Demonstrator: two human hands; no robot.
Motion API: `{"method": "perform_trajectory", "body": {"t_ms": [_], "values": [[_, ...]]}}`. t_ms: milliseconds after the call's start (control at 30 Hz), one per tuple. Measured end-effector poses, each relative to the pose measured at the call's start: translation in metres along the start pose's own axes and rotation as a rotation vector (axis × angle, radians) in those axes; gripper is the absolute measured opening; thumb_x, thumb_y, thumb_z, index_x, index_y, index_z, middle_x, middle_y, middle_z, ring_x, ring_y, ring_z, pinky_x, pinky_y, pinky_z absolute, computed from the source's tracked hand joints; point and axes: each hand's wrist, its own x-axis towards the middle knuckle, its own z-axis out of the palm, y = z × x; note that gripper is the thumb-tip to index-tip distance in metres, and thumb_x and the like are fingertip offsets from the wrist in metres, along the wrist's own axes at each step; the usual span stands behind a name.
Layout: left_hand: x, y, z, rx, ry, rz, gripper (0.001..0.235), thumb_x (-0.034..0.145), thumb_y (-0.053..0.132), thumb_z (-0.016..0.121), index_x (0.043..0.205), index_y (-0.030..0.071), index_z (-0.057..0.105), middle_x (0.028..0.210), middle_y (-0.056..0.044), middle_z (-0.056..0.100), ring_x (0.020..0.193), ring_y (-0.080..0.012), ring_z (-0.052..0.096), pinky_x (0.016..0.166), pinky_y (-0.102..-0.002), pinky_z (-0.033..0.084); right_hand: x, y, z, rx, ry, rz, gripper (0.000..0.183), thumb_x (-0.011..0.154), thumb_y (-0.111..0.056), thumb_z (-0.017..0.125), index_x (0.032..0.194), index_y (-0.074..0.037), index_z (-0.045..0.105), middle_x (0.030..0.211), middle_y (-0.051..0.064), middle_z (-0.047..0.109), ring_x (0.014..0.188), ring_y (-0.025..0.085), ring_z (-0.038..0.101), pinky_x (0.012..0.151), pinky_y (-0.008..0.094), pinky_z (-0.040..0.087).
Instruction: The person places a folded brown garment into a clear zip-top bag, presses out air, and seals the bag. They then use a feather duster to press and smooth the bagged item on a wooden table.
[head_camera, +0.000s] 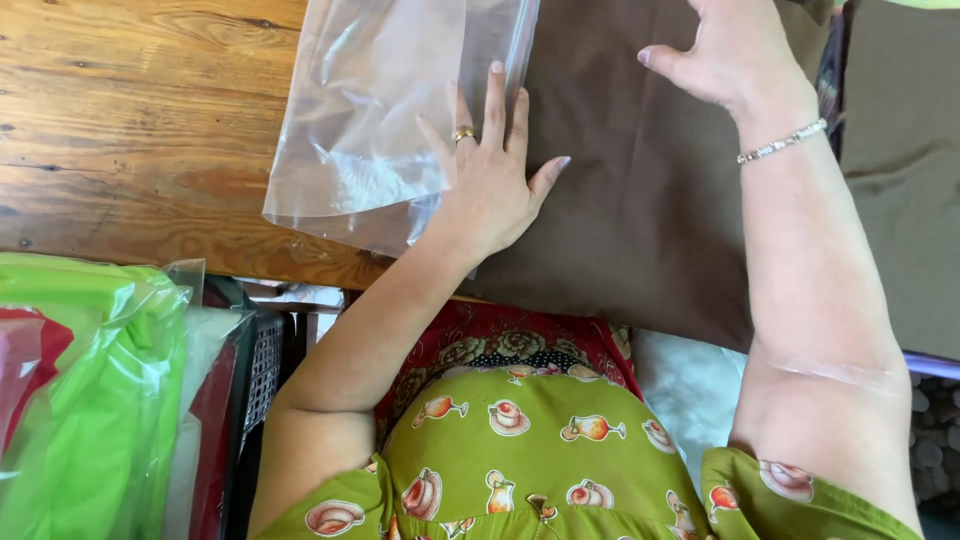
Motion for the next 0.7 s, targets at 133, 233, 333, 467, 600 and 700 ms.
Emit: {"method": "perform_trajectory", "body": {"t_ms": [133, 233, 333, 467, 600, 700], "values": [[0.006, 0.001, -0.007, -0.122, -0.2, -0.056, 0.069, 0.094, 0.056, 0.02, 0.147, 0.012, 0.026, 0.153, -0.005, 0.001, 0.137, -0.0424, -0.006, 0.1, -0.076, 0.003, 0.02, -0.004, 0.012, 0.033, -0.032, 0.033, 0.063, 0.071, -0.022, 0.075, 0.126, 0.0, 0.052, 0.11, 0.02, 0.057, 0.078, 0.035, 0.059, 0.075, 0.042, 0.043], [0.004, -0.005, 0.004, -0.138, -0.197, -0.058, 0.067, 0.095, 0.053, 0.018, 0.145, 0.01, 0.029, 0.153, -0.007, 0.0, 0.138, -0.0429, -0.001, 0.1, -0.074, 0.011, 0.03, -0.009, 0.023, 0.044, -0.208, 0.208, 0.087, 0.063, -0.026, 0.067, 0.14, -0.003, 0.034, 0.143, 0.02, 0.03, 0.129, 0.041, 0.023, 0.101, 0.047, 0.028], [0.002, -0.014, 0.028, -0.38, 0.015, 0.018, 0.059, 0.102, 0.04, 0.034, 0.145, 0.0, 0.028, 0.153, -0.017, -0.005, 0.139, -0.0523, 0.004, 0.11, -0.058, 0.026, 0.038, -0.007, 0.031, -0.12, -0.206, 0.239, 0.085, 0.054, -0.033, 0.069, 0.131, -0.007, 0.043, 0.124, 0.021, 0.047, 0.111, 0.044, 0.037, 0.093, 0.05, 0.026], [0.001, -0.019, 0.026, -0.503, 0.2, 0.06, 0.053, 0.102, 0.029, 0.033, 0.144, -0.004, 0.025, 0.152, -0.024, 0.007, 0.144, -0.0421, 0.015, 0.12, -0.051, 0.016, 0.037, 0.013, 0.048, -0.253, -0.054, 0.101, 0.059, 0.054, -0.04, 0.077, 0.106, -0.016, 0.062, 0.095, 0.013, 0.058, 0.098, 0.039, 0.051, 0.089, 0.053, 0.029], [0.005, -0.023, 0.022, -0.643, 0.249, 0.011, 0.037, 0.096, 0.013, 0.032, 0.128, -0.002, 0.041, 0.146, -0.029, 0.022, 0.14, -0.0363, 0.02, 0.118, -0.05, 0.018, 0.008, 0.003, 0.036, -0.371, 0.277, -0.2, 0.033, 0.061, -0.023, 0.075, 0.073, -0.012, 0.046, 0.068, 0.003, 0.044, 0.066, 0.029, 0.047, 0.064, 0.039, 0.035], [0.007, -0.029, 0.028, -0.677, 0.255, 0.002, 0.037, 0.092, 0.007, 0.032, 0.127, -0.001, 0.04, 0.148, -0.029, 0.018, 0.141, -0.038, 0.019, 0.118, -0.05, 0.022, -0.045, -0.058, -0.009, -0.447, 0.317, -0.396, 0.051, 0.055, -0.033, 0.09, 0.076, -0.002, 0.055, 0.111, 0.016, 0.053, 0.106, 0.036, 0.051, 0.094, 0.045, 0.037]]}}
